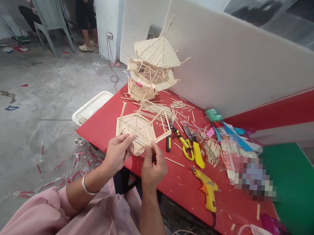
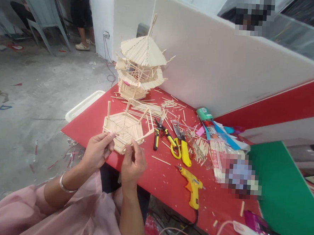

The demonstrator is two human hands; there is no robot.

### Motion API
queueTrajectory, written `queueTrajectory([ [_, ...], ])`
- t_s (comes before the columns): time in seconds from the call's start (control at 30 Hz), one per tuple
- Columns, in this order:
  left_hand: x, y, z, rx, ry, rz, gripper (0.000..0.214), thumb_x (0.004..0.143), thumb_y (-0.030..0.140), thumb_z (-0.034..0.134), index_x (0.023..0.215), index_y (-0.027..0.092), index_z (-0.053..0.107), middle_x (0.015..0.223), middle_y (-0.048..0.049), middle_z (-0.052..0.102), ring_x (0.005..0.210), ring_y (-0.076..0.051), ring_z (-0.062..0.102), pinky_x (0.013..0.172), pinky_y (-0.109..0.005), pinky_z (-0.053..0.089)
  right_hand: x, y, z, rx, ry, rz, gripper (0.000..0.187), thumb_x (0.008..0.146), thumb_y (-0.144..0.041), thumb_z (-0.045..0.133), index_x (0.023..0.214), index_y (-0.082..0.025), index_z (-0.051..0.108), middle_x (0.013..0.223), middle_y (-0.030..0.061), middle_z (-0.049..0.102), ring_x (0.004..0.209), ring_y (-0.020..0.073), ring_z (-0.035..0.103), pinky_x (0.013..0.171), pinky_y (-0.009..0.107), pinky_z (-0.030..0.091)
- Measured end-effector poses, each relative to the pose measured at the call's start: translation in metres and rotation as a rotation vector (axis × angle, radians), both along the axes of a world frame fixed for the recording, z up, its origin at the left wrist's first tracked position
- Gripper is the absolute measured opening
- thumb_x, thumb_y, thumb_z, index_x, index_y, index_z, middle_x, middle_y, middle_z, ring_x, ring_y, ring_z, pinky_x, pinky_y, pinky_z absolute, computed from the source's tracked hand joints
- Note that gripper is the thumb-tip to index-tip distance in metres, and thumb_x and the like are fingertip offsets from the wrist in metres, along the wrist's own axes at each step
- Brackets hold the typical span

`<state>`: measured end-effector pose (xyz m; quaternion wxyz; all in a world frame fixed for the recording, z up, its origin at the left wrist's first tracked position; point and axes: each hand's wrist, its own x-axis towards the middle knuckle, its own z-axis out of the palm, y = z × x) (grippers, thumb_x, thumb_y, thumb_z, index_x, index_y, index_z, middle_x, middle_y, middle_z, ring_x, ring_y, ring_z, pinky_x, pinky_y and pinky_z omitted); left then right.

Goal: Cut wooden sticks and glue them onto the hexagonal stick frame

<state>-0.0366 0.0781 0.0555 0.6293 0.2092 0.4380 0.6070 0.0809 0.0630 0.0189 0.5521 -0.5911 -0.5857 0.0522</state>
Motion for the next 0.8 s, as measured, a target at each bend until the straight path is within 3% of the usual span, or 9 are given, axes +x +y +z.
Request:
queueTrajectory([
  [0.2, -0.001, 0.001, 0.005, 0.014, -0.017, 0.061, 0.041, 0.067, 0.049, 0.082, 0.077, 0.011, 0.07, 0.047, 0.0049, 0.054, 0.029, -0.002, 0.033, 0.031, -0.017, 0.02, 0.001, 0.0, -0.001, 0.01, -0.001, 0.009, 0.024, 0.093, -0.033, 0.062, 0.109, -0.017, 0.073, 0.099, 0.0105, 0.077, 0.083, 0.0187, 0.073, 0.076, 0.031, 0.059],
  [0.43, -0.005, -0.001, 0.001, 0.076, -0.013, 0.086, 0.03, 0.076, 0.04, 0.077, 0.09, 0.013, 0.073, 0.051, 0.0041, 0.057, 0.031, -0.002, 0.036, 0.032, -0.016, 0.022, -0.003, -0.001, -0.001, 0.004, 0.034, 0.046, 0.022, 0.094, -0.029, 0.061, 0.109, -0.018, 0.071, 0.095, 0.0075, 0.077, 0.081, 0.0148, 0.071, 0.076, 0.026, 0.057],
  [0.63, -0.008, -0.012, 0.007, 0.163, 0.11, 0.141, 0.023, 0.082, 0.039, 0.072, 0.085, 0.016, 0.073, 0.048, 0.0043, 0.052, 0.034, -0.004, 0.037, 0.034, -0.017, 0.024, 0.007, -0.012, 0.014, -0.019, -0.02, 0.078, 0.027, 0.096, -0.035, 0.056, 0.112, -0.02, 0.072, 0.082, 0.0039, 0.074, 0.069, 0.0126, 0.065, 0.068, 0.025, 0.054],
  [0.7, -0.011, -0.021, 0.012, 0.223, 0.205, 0.093, 0.022, 0.083, 0.04, 0.071, 0.081, 0.018, 0.073, 0.052, 0.0025, 0.053, 0.041, -0.007, 0.042, 0.038, -0.019, 0.031, 0.021, -0.017, 0.023, -0.012, -0.036, 0.06, 0.028, 0.096, -0.036, 0.054, 0.109, -0.02, 0.073, 0.075, 0.0023, 0.072, 0.064, 0.012, 0.062, 0.063, 0.024, 0.052],
  [0.8, -0.012, -0.033, 0.019, 0.382, 0.408, -0.143, 0.023, 0.081, 0.039, 0.073, 0.069, 0.019, 0.072, 0.068, -0.0057, 0.065, 0.062, -0.015, 0.058, 0.058, -0.025, 0.048, 0.056, -0.012, 0.033, -0.041, -0.09, -0.016, 0.029, 0.096, -0.037, 0.053, 0.099, -0.019, 0.076, 0.078, 0.0043, 0.073, 0.066, 0.0132, 0.063, 0.064, 0.025, 0.051],
])
